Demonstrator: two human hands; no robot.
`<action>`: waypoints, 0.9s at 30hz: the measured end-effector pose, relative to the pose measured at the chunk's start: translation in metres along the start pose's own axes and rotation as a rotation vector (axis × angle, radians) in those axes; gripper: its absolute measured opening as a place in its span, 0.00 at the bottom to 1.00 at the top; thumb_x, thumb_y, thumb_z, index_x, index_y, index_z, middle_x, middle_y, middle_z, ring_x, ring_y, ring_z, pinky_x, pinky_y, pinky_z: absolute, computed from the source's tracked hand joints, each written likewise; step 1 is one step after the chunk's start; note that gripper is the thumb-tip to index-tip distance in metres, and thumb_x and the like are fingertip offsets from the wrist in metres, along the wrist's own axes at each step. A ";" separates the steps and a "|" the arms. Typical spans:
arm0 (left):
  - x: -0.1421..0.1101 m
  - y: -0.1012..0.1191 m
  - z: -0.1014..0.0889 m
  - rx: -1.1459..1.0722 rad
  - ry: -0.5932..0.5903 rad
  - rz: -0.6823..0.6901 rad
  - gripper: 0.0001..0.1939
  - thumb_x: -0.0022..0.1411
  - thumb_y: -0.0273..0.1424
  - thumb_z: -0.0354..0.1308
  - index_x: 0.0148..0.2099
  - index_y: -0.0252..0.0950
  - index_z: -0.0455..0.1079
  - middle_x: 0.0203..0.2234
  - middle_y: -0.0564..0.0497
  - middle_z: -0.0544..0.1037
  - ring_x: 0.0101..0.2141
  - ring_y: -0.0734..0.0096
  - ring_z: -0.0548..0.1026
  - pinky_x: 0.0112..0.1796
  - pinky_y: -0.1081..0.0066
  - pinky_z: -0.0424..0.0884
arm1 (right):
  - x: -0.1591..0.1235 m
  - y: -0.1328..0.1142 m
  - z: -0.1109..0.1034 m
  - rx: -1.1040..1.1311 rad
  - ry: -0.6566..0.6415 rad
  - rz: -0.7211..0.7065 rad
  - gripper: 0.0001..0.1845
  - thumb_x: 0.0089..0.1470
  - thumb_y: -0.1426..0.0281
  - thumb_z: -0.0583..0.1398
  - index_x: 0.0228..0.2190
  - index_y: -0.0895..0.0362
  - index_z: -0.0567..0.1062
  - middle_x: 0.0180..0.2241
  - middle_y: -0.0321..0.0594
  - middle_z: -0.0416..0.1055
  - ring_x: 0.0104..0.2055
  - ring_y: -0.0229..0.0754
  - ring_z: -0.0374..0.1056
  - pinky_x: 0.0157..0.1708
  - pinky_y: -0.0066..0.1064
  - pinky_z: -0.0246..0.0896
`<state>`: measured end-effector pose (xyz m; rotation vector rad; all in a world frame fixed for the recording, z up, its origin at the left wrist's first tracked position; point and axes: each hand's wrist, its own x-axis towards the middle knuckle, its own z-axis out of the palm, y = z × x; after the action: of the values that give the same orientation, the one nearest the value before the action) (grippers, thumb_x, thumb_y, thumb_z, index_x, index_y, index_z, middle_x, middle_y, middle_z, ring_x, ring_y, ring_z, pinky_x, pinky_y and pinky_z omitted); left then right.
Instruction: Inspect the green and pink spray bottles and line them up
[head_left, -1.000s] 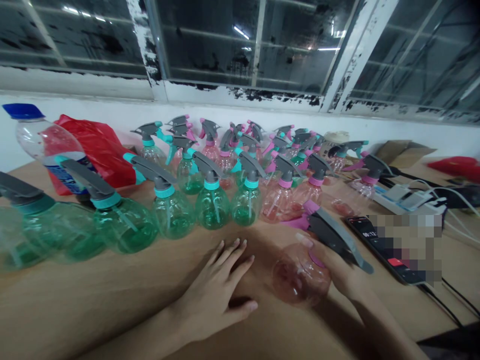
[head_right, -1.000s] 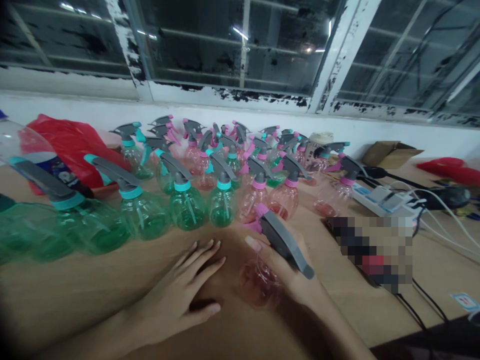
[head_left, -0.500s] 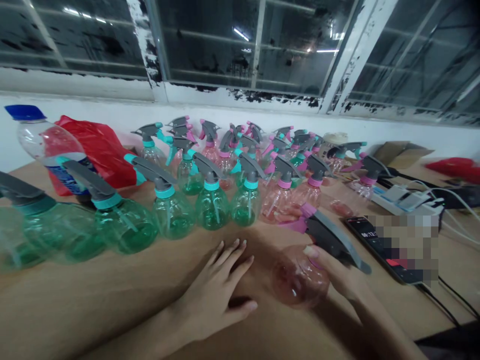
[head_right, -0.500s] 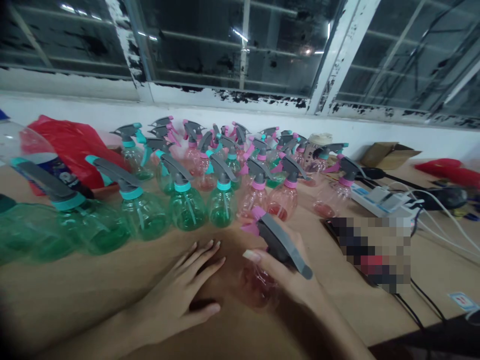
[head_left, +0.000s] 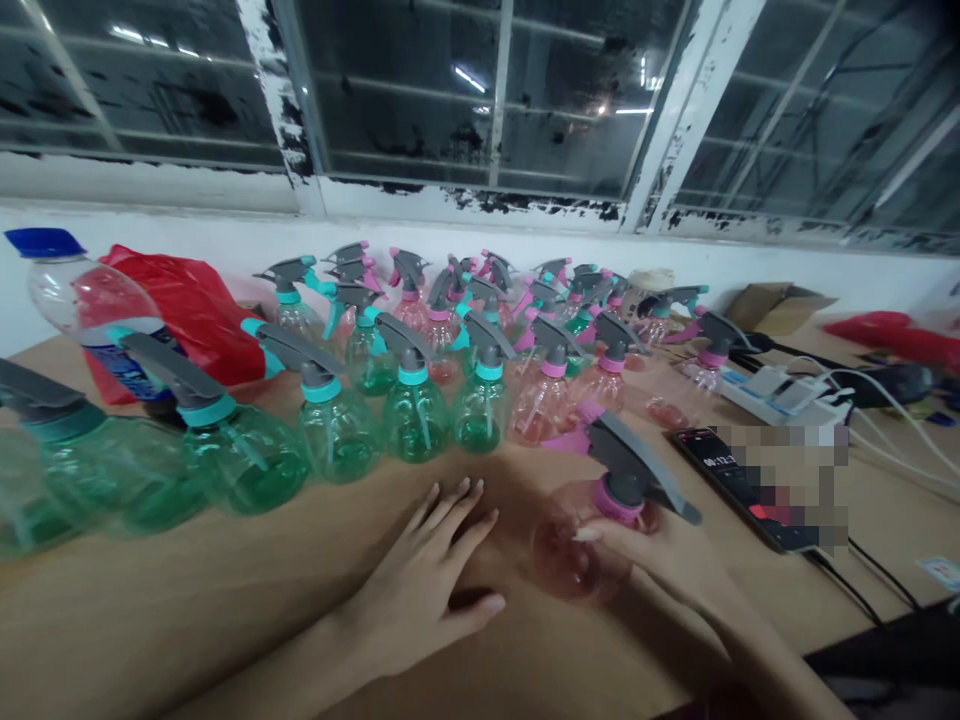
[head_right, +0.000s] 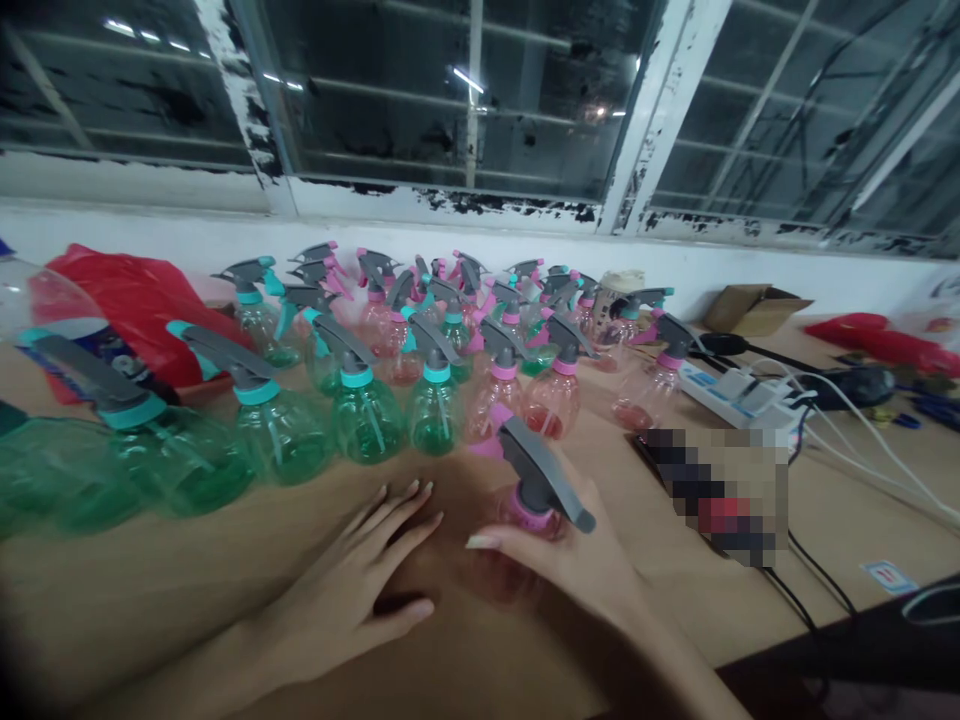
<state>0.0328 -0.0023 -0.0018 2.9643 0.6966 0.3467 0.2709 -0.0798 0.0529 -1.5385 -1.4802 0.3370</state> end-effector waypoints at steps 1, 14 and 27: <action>0.000 0.000 0.000 0.004 -0.001 -0.001 0.31 0.65 0.48 0.52 0.63 0.35 0.57 0.63 0.42 0.54 0.62 0.53 0.51 0.58 0.50 0.51 | -0.003 0.001 0.000 0.003 -0.026 -0.002 0.14 0.43 0.57 0.66 0.31 0.52 0.76 0.29 0.36 0.77 0.30 0.46 0.73 0.32 0.37 0.70; 0.028 0.030 0.013 -0.059 0.064 0.026 0.24 0.64 0.37 0.55 0.61 0.40 0.60 0.62 0.46 0.59 0.59 0.51 0.58 0.57 0.50 0.56 | 0.012 0.051 -0.063 -0.194 0.108 -0.055 0.21 0.49 0.55 0.63 0.39 0.58 0.76 0.37 0.46 0.78 0.37 0.51 0.73 0.37 0.41 0.67; 0.073 0.051 0.040 0.014 0.129 0.154 0.27 0.63 0.35 0.56 0.63 0.42 0.56 0.61 0.47 0.61 0.58 0.51 0.61 0.54 0.49 0.62 | 0.095 0.127 -0.089 -0.279 0.321 0.016 0.25 0.50 0.52 0.59 0.40 0.60 0.72 0.38 0.52 0.75 0.40 0.54 0.70 0.36 0.40 0.62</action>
<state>0.1274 -0.0158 -0.0191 3.0382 0.4851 0.5505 0.4385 -0.0108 0.0404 -1.7313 -1.2989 -0.1117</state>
